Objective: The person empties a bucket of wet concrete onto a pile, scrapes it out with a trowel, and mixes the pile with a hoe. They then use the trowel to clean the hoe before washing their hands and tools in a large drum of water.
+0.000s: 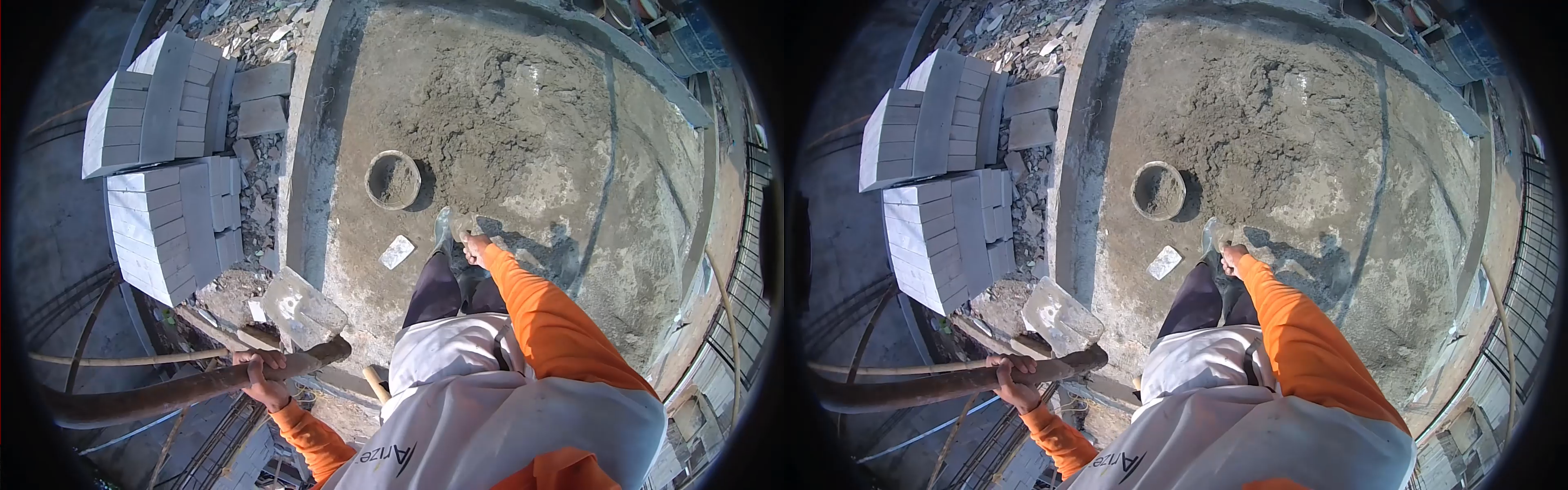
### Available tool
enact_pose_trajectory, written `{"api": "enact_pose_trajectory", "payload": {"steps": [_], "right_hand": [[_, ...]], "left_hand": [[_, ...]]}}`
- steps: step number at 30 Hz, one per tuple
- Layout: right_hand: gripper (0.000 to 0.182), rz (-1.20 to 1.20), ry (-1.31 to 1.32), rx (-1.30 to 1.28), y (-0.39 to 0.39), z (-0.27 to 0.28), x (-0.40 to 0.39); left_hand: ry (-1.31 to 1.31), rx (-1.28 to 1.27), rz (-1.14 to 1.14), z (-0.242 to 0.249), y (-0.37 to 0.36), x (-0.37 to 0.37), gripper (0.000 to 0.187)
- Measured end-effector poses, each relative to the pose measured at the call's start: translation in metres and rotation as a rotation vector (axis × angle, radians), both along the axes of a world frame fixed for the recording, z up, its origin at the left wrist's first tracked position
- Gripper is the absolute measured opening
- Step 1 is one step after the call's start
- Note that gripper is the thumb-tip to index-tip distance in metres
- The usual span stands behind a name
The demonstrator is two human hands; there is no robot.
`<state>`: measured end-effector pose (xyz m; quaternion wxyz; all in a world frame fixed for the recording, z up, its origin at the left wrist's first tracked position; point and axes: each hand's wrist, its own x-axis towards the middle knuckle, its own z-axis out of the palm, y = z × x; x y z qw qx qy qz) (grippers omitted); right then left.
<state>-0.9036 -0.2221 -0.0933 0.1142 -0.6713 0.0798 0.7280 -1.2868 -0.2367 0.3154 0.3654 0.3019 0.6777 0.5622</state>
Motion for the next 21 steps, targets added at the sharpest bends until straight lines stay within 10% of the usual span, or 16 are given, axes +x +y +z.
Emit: {"api": "enact_pose_trajectory", "payload": {"steps": [13,18,21], "right_hand": [[0.024,-0.167,0.244,0.110,0.122,0.029,-0.138],[0.020,0.140,0.189,0.236,0.070,0.053,-0.066],[0.024,-0.100,-0.002,0.270,-0.005,0.063,0.041]], "left_hand": [[-0.015,0.001,0.146,0.010,-0.021,-0.003,0.011],[-0.022,-0.005,0.036,-0.007,0.006,0.003,0.013],[-0.055,-0.032,-0.042,-0.013,0.038,0.035,0.013]]}}
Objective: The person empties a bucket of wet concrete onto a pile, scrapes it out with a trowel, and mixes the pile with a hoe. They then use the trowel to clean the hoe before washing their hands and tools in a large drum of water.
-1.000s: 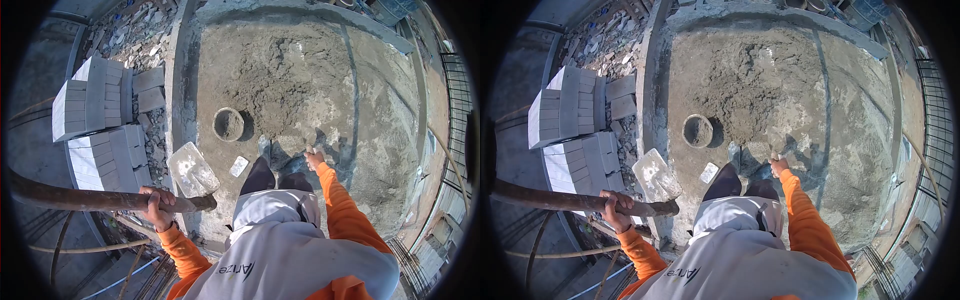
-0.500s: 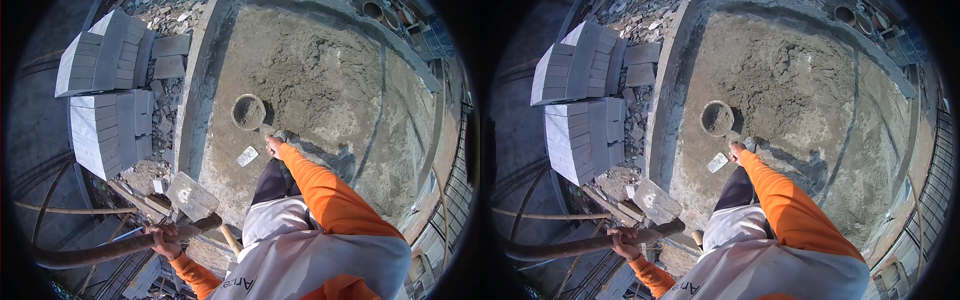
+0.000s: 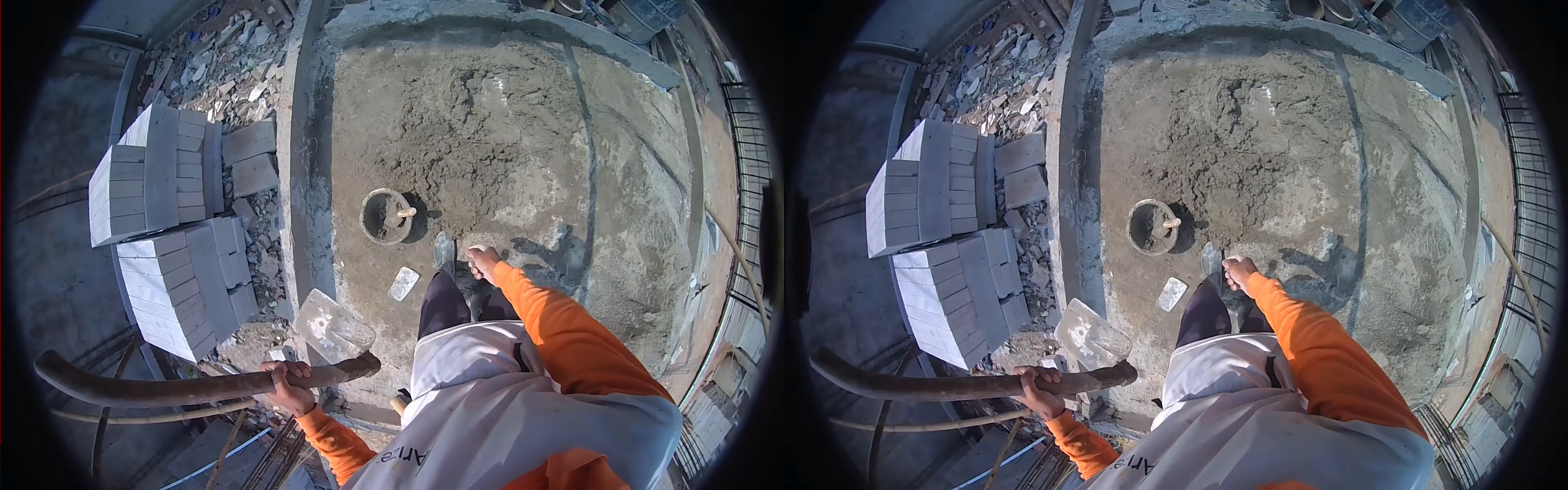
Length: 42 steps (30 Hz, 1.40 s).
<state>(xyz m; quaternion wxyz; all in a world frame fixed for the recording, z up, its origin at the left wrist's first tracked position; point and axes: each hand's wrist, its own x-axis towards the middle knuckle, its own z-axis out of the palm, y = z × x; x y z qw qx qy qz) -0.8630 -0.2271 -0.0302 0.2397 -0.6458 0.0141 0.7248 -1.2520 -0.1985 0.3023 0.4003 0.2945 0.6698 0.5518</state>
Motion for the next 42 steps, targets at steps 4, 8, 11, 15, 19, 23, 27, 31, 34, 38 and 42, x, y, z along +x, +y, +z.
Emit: {"api": "enact_pose_trajectory", "payload": {"steps": [4,8,11,15,19,23,27,31,34,38,42], "right_hand": [[0.012,-0.964,0.389,0.034,-0.216,-0.052,0.173],[0.009,-0.698,-0.874,-0.419,-0.394,-0.032,0.207],[0.014,-0.252,-0.933,-0.544,-0.524,-0.051,0.187],[0.021,-0.392,-0.810,-0.668,-0.620,-0.104,0.131],[0.025,-0.158,-0.354,-0.652,-0.638,-0.080,0.153],[0.022,1.007,-0.464,-0.174,-0.695,-0.095,0.228],[0.026,-0.117,-0.579,-0.343,-0.689,-0.047,0.431],[0.032,0.012,-0.734,-0.407,-0.702,-0.138,0.602],[0.034,0.417,-1.138,-0.487,-0.635,-0.097,0.729],[0.039,-0.028,-1.219,-0.099,-0.524,-0.047,0.879],[0.059,-0.773,-0.665,0.120,-0.388,0.020,1.020]], "left_hand": [[0.074,0.041,-0.143,-0.011,0.043,0.071,0.013],[0.116,0.097,-0.339,-0.015,0.075,0.166,0.017],[0.135,0.146,-0.472,-0.001,0.078,0.263,0.016],[0.033,0.218,-0.547,0.008,0.063,0.406,0.014],[-0.045,0.225,-0.514,0.026,0.028,0.543,0.020],[-0.014,0.290,-0.445,0.071,-0.008,0.678,0.022],[-0.088,0.383,-0.461,0.106,-0.022,0.784,0.025],[-0.091,0.416,-0.398,0.120,-0.020,0.870,0.024],[-0.115,0.446,-0.412,0.121,-0.015,0.936,0.018],[-0.165,0.495,-0.496,0.120,-0.003,1.034,0.014],[-0.085,0.478,-0.538,0.085,0.030,1.155,0.016]]}}
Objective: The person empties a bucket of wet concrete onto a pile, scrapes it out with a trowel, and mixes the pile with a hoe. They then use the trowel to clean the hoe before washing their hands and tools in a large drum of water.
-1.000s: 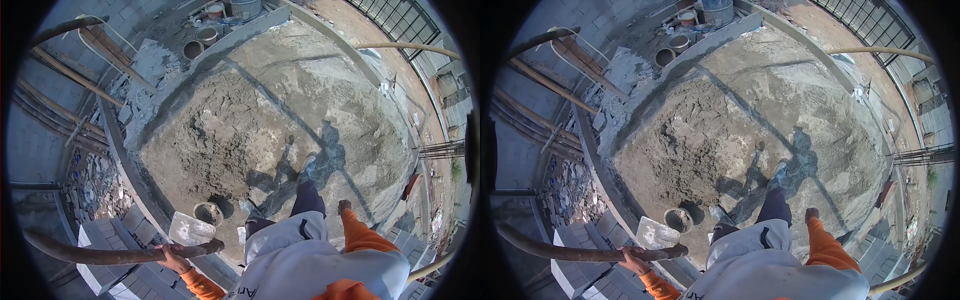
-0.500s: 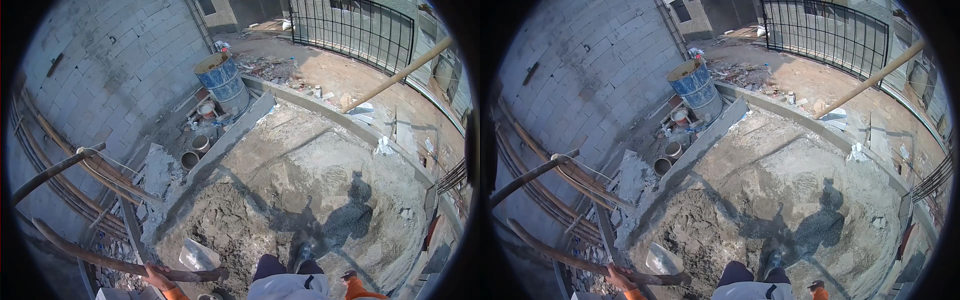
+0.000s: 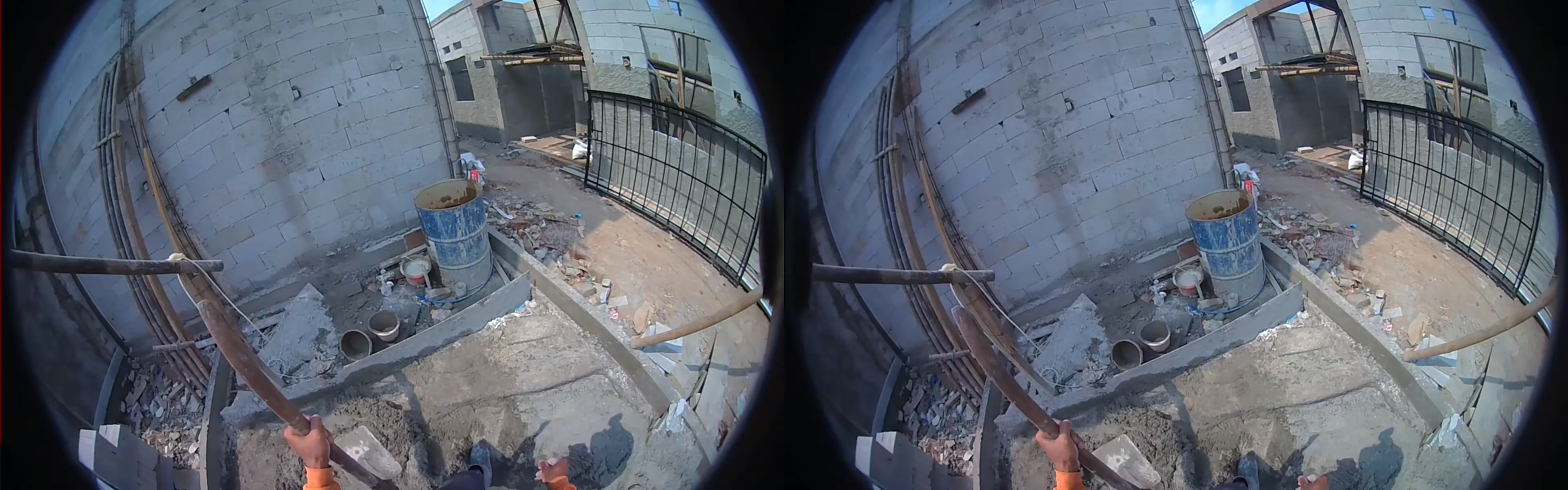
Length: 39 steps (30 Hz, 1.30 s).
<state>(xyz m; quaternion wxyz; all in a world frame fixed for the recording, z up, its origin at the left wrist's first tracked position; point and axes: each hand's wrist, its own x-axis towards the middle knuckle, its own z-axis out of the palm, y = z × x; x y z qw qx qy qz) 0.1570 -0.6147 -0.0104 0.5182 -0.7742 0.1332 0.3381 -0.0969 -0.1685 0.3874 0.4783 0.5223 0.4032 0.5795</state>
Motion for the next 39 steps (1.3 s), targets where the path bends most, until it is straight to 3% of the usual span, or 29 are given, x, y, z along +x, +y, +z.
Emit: {"api": "enact_pose_trajectory", "payload": {"steps": [2,7,11,15,16,17,18,19,20,21,23,24,25,26,27,29,30,37,39], "right_hand": [[0.065,0.033,0.046,0.089,0.063,0.042,0.051],[0.082,0.232,0.297,0.447,0.242,0.164,0.136],[0.096,0.238,0.747,0.798,0.354,0.219,0.161],[0.111,0.004,1.256,1.123,0.436,0.251,0.224],[0.114,-0.108,1.264,1.192,0.456,0.267,0.258],[0.098,-0.182,0.965,1.214,0.474,0.283,0.293],[0.072,-0.499,0.810,1.152,0.501,0.245,0.335],[0.034,-0.599,0.857,1.092,0.521,0.196,0.381],[0.020,-0.555,0.925,1.076,0.512,0.173,0.438],[0.012,-0.510,0.991,1.059,0.503,0.150,0.495],[0.015,-0.617,0.946,1.004,0.494,0.108,0.557],[0.015,-0.734,0.931,0.976,0.486,0.114,0.574],[0.014,-0.406,1.014,0.805,0.473,0.053,0.610],[0.013,-0.624,0.721,0.810,0.475,0.092,0.610],[0.012,-0.816,0.411,0.799,0.480,0.153,0.607],[0.013,-0.880,0.423,0.768,0.465,0.174,0.626],[0.014,-0.939,0.428,0.772,0.459,0.181,0.636],[0.017,-0.840,0.309,0.644,0.463,0.221,0.687],[0.017,-0.804,0.324,0.648,0.483,0.224,0.703]], "left_hand": [[0.098,0.018,0.002,-0.016,0.022,0.060,0.021],[0.268,0.238,-0.057,0.026,0.039,0.223,0.022],[0.173,0.229,-0.105,0.041,0.055,0.341,0.025],[-0.045,0.203,-0.224,0.035,0.078,0.451,0.017],[-0.097,0.179,-0.269,0.035,0.084,0.477,0.018],[-0.149,0.155,-0.308,0.034,0.088,0.500,0.019],[-0.101,0.104,-0.325,0.033,0.089,0.520,0.019],[-0.136,0.159,-0.463,0.039,0.091,0.544,0.018],[-0.152,0.166,-0.611,0.049,0.096,0.592,0.018],[-0.124,0.112,-0.619,0.064,0.100,0.611,0.018],[-0.260,0.191,-0.769,0.089,0.126,0.649,0.024],[-0.296,0.105,-0.687,0.091,0.138,0.661,0.025],[-0.334,0.029,-0.601,0.092,0.149,0.670,0.025],[-0.336,0.024,-0.497,0.085,0.160,0.680,0.024],[-0.165,0.035,-0.404,0.077,0.169,0.683,0.024],[0.098,0.052,-0.356,0.061,0.180,0.683,0.021],[0.097,0.027,-0.347,0.054,0.182,0.685,0.021],[0.017,-0.322,-0.189,-0.034,0.207,0.683,0.021],[-0.175,-0.410,-0.041,-0.060,0.221,0.691,0.023]]}}
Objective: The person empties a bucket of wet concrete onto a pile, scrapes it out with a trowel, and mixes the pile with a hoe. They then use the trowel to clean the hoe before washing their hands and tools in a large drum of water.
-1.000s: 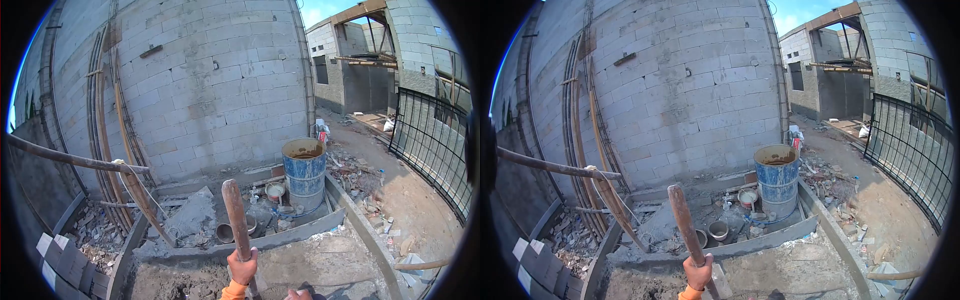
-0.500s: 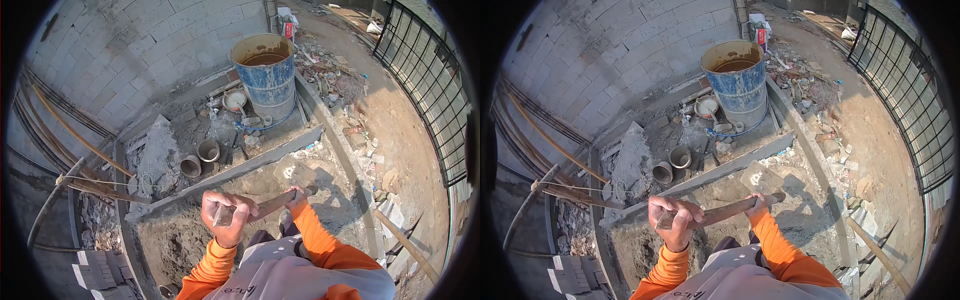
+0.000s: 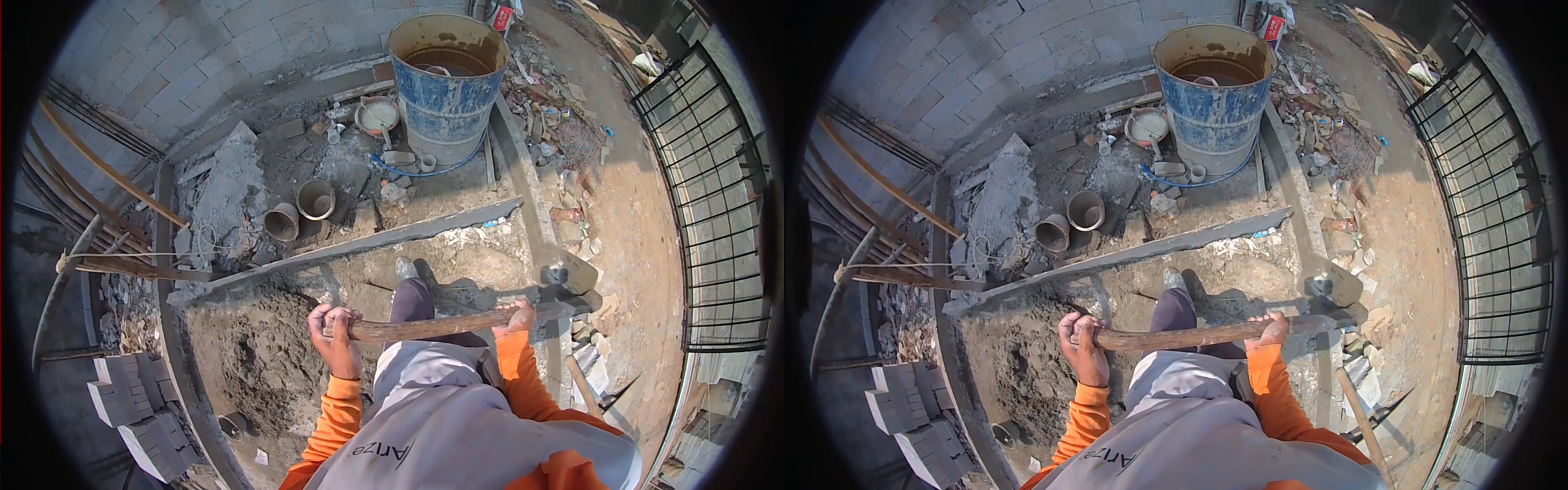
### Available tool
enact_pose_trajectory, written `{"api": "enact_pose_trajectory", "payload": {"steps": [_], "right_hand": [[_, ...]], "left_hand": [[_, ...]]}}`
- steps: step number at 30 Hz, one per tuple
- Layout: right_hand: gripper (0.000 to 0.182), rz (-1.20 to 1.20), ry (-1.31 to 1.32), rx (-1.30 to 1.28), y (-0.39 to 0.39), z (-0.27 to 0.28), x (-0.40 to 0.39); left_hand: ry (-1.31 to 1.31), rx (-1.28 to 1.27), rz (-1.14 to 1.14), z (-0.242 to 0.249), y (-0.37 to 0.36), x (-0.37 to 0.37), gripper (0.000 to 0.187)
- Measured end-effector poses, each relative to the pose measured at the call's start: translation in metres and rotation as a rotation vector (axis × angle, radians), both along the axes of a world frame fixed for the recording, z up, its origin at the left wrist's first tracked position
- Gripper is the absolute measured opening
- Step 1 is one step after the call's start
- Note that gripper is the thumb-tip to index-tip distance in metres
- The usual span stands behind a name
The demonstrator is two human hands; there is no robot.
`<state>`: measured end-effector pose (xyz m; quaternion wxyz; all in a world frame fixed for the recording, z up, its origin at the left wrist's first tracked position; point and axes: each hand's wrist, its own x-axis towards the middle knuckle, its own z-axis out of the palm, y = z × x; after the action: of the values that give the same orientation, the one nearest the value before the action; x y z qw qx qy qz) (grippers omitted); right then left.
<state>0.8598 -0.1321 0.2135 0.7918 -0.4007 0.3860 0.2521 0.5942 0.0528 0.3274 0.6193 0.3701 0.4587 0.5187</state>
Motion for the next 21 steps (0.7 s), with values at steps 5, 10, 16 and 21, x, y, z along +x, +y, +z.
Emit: {"api": "enact_pose_trajectory", "payload": {"steps": [5,10,16,21], "right_hand": [[0.016,0.073,-0.012,0.053,0.069,-0.014,0.048],[0.021,0.127,-0.192,0.105,0.180,-0.003,0.092],[0.020,0.325,-0.253,0.203,0.279,0.028,0.146],[0.017,0.362,-0.307,0.206,0.346,0.079,0.163]], "left_hand": [[0.434,0.077,0.100,-0.113,0.056,-0.009,0.032],[0.681,0.342,0.001,-0.173,0.130,0.026,0.026],[0.688,0.349,-0.328,-0.129,0.192,0.061,0.024],[0.809,0.503,-0.410,-0.127,0.229,0.078,0.031]]}}
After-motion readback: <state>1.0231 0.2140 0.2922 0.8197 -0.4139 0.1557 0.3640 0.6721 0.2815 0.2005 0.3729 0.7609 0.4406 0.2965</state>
